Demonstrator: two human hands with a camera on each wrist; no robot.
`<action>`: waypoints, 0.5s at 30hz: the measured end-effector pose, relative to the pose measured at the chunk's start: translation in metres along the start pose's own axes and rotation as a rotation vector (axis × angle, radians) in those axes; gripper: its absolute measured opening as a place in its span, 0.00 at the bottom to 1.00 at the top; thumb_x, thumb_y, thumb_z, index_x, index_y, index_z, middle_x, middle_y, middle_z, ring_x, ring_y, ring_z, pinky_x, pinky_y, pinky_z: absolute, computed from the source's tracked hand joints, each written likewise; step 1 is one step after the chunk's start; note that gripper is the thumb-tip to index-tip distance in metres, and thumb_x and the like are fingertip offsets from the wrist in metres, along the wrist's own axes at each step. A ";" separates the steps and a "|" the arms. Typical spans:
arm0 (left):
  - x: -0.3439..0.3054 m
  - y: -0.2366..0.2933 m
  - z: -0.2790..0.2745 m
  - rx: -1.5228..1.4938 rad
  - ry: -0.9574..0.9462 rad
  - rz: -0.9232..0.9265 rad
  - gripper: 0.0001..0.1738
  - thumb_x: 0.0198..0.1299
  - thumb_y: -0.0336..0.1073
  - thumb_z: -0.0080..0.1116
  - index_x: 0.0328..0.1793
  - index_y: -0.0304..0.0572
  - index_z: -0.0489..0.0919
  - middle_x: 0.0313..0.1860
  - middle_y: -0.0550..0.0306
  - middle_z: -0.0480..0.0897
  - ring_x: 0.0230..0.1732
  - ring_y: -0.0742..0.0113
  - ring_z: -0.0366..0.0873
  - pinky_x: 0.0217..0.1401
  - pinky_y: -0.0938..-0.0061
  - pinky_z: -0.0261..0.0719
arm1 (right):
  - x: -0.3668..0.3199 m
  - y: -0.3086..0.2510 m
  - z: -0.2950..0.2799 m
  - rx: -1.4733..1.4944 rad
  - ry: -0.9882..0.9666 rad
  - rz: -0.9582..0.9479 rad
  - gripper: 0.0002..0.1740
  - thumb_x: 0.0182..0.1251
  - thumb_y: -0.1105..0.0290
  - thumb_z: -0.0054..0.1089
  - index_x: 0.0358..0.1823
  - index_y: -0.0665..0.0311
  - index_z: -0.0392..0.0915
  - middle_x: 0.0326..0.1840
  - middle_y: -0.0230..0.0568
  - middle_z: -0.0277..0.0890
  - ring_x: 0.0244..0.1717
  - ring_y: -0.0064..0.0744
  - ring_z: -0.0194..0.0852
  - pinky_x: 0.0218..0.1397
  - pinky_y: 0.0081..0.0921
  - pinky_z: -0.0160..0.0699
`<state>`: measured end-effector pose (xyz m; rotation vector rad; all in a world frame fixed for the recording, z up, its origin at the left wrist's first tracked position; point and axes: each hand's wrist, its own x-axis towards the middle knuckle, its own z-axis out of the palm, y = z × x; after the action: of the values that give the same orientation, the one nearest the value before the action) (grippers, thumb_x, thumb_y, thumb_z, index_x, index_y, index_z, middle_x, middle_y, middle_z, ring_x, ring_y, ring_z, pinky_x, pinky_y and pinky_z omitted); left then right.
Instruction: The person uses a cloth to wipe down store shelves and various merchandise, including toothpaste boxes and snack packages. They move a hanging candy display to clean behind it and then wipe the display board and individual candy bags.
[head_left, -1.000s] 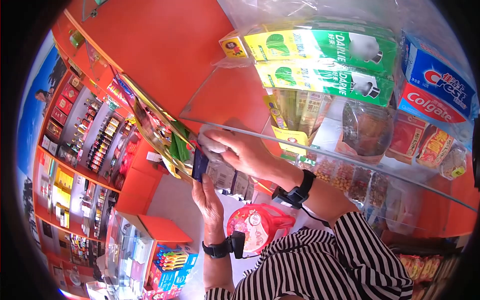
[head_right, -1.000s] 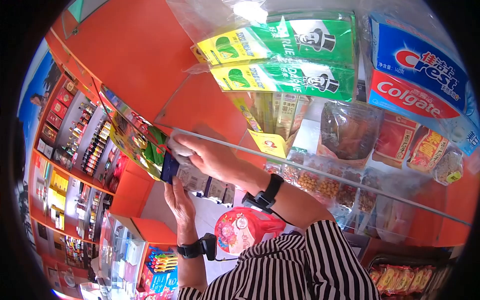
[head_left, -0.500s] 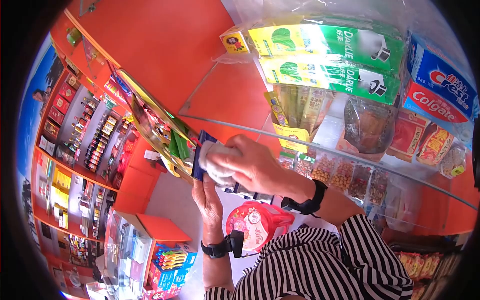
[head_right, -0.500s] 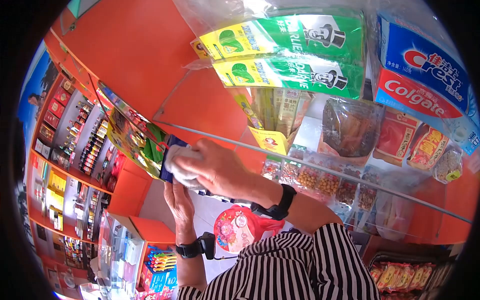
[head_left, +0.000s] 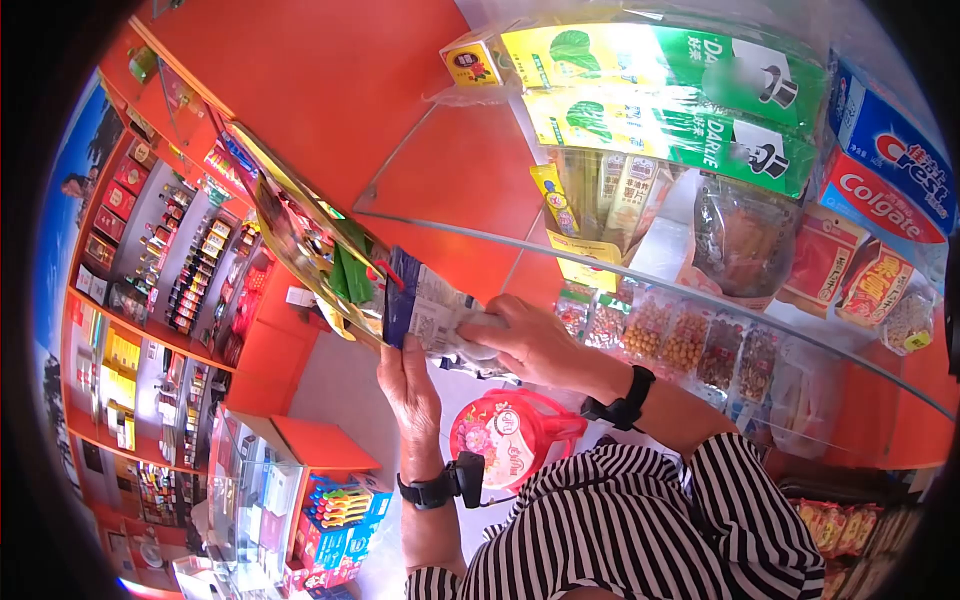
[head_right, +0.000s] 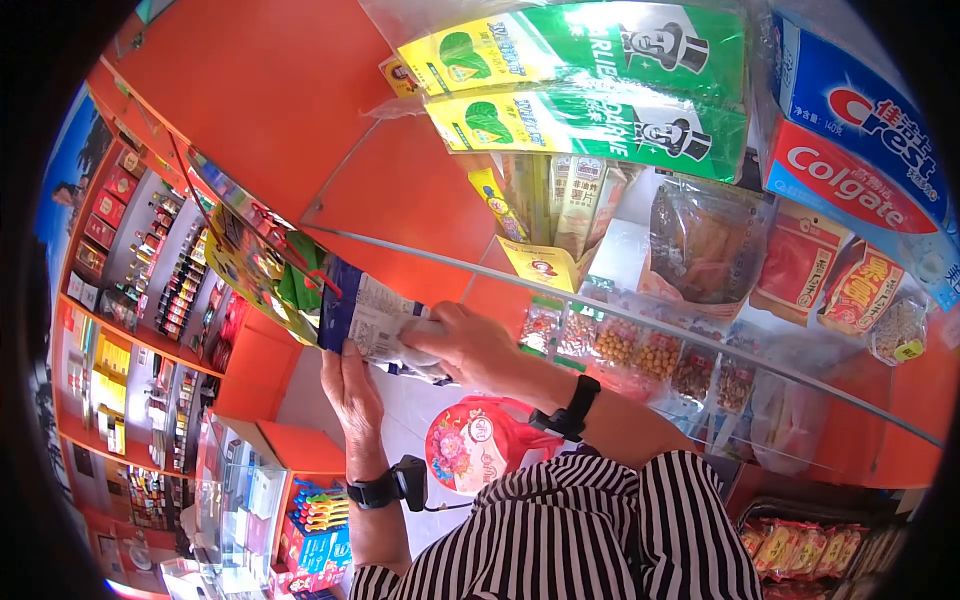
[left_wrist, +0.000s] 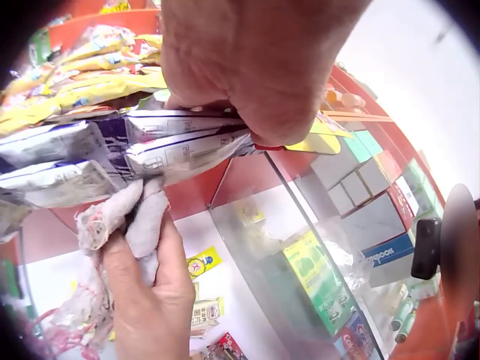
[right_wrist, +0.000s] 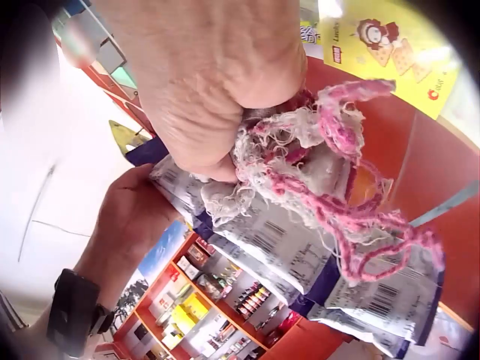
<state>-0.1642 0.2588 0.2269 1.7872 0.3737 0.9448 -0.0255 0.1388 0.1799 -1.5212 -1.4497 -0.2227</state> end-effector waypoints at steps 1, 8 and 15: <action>0.000 0.001 0.002 -0.007 0.010 0.026 0.20 0.70 0.33 0.42 0.65 0.32 0.66 0.56 0.54 0.74 0.56 0.71 0.70 0.59 0.77 0.67 | -0.005 0.008 0.004 0.000 0.001 0.001 0.26 0.49 0.77 0.62 0.51 0.47 0.76 0.40 0.42 0.67 0.42 0.42 0.73 0.38 0.34 0.77; -0.004 0.004 0.015 -0.036 -0.033 0.013 0.25 0.69 0.38 0.45 0.68 0.32 0.62 0.61 0.51 0.70 0.61 0.67 0.67 0.63 0.71 0.64 | 0.021 -0.007 -0.017 0.223 0.304 0.078 0.33 0.49 0.85 0.58 0.61 0.59 0.69 0.44 0.45 0.68 0.43 0.44 0.73 0.44 0.33 0.74; 0.004 -0.014 0.027 -0.102 -0.007 0.033 0.27 0.68 0.38 0.51 0.68 0.32 0.60 0.61 0.51 0.70 0.60 0.65 0.67 0.64 0.69 0.64 | 0.021 -0.012 0.016 0.307 0.260 0.147 0.36 0.48 0.85 0.57 0.63 0.59 0.65 0.44 0.45 0.65 0.43 0.46 0.73 0.41 0.34 0.76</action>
<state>-0.1391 0.2497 0.2113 1.7086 0.2870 0.9636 -0.0376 0.1617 0.1928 -1.2883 -1.1058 -0.0988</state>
